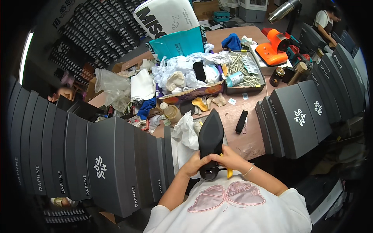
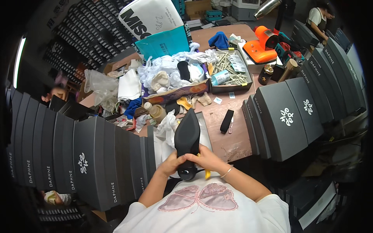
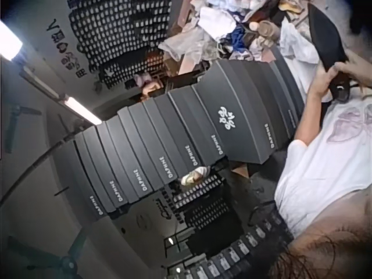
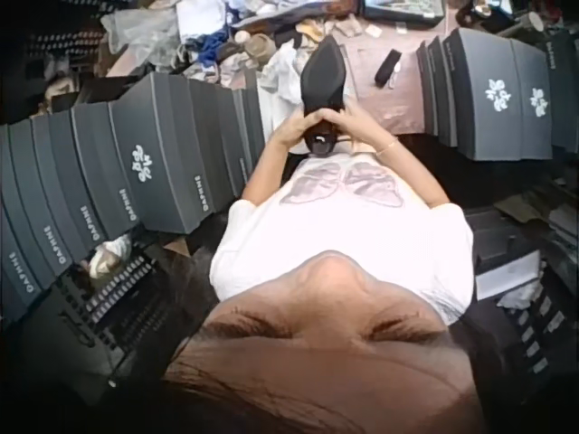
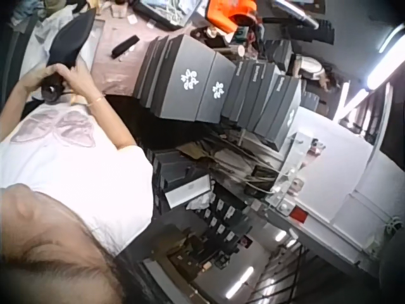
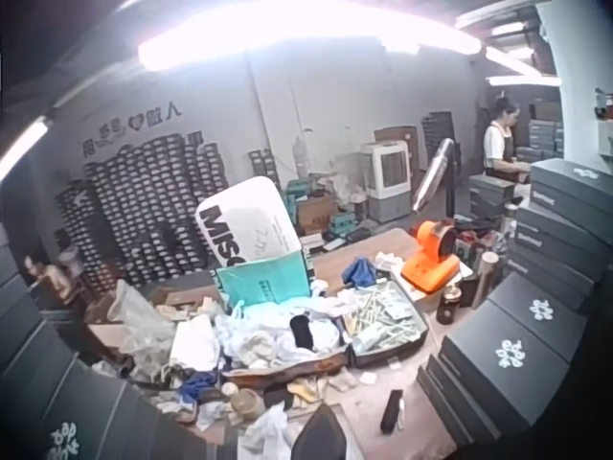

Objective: Cleaning a pair of black high-heeled shoes with a brush and packing them into a shoebox with tissue paper.

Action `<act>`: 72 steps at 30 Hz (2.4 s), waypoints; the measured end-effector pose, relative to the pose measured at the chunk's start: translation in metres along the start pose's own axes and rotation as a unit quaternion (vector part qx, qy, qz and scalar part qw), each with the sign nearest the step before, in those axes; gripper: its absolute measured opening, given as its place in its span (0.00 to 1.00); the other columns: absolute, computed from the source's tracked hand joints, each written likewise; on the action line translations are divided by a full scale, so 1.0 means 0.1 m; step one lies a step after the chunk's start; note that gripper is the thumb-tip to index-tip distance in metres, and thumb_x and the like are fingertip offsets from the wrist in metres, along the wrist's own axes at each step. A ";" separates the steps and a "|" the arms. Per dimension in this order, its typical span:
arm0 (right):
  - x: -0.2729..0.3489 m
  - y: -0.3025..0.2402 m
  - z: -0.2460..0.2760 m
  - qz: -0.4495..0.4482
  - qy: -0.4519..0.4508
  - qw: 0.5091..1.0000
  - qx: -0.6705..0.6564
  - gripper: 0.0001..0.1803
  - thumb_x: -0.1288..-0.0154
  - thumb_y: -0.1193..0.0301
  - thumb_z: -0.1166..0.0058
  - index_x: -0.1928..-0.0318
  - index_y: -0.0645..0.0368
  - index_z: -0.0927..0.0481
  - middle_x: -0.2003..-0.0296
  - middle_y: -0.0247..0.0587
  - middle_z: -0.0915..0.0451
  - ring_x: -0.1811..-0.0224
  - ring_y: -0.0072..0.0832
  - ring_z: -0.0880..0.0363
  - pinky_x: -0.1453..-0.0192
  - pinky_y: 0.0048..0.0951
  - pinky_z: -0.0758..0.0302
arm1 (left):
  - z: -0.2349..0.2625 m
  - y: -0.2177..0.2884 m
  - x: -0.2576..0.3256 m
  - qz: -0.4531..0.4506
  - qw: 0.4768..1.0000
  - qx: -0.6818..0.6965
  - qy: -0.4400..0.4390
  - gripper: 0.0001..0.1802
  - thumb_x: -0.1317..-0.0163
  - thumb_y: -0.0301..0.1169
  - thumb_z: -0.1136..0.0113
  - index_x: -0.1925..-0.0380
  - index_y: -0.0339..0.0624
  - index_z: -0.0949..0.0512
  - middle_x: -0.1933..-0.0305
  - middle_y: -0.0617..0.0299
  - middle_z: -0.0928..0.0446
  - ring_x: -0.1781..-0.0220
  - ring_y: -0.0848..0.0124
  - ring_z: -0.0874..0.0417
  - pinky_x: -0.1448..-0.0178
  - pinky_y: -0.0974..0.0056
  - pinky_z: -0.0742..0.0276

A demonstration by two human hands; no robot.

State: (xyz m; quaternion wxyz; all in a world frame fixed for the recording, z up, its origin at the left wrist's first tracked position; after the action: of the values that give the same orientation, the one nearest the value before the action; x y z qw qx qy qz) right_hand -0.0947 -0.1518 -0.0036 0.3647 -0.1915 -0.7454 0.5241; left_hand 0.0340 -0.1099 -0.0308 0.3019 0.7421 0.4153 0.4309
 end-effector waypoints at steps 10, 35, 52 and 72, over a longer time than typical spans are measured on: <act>0.92 -0.62 0.94 0.229 0.281 0.830 0.424 0.28 0.39 0.76 0.43 0.37 0.57 0.30 0.67 0.48 0.23 0.69 0.38 0.21 0.63 0.34 0.24 | -0.27 0.05 0.23 -0.010 0.999 -0.037 -0.032 0.17 0.42 0.28 0.34 0.56 0.30 0.25 0.63 0.57 0.19 0.60 0.70 0.18 0.54 0.66 0.22; 0.52 -0.68 -0.11 0.306 -0.122 0.715 0.617 0.23 0.32 0.62 0.51 0.37 0.38 0.30 0.74 0.36 0.28 0.81 0.32 0.23 0.82 0.32 0.28 | -0.21 -0.22 0.56 0.072 0.985 -0.157 0.002 0.23 0.47 0.19 0.34 0.50 0.38 0.28 0.57 0.57 0.21 0.61 0.71 0.18 0.54 0.67 0.22; 0.73 -0.85 1.02 0.203 0.065 0.740 0.638 0.24 0.37 0.62 0.44 0.39 0.41 0.27 0.76 0.35 0.27 0.81 0.33 0.24 0.78 0.33 0.28 | 0.02 -0.23 0.63 0.055 0.994 -0.063 0.076 0.09 0.41 0.26 0.35 0.64 0.32 0.22 0.69 0.60 0.19 0.66 0.74 0.18 0.60 0.69 0.23; -0.27 0.91 0.58 -0.008 0.138 0.945 0.296 0.29 0.44 0.67 0.38 0.43 0.63 0.30 0.60 0.61 0.20 0.55 0.56 0.21 0.53 0.44 0.24 | 0.95 0.02 0.32 -0.089 0.803 -0.471 0.354 0.41 0.41 0.38 0.36 0.34 0.29 0.45 0.32 0.35 0.42 0.30 0.44 0.40 0.30 0.52 0.41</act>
State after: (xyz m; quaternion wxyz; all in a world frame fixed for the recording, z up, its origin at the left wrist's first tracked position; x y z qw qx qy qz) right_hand -0.1288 -0.1725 -0.1072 0.5085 -0.1389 -0.5006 0.6867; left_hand 0.1291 -0.0912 -0.0589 0.4832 0.2648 0.3034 0.7774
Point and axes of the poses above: each hand's wrist, its own x-axis away from the middle knuckle, its own z-axis out of the back of the hand, y = z × x, the point moved 6 cm from there along -x, towards the middle knuckle
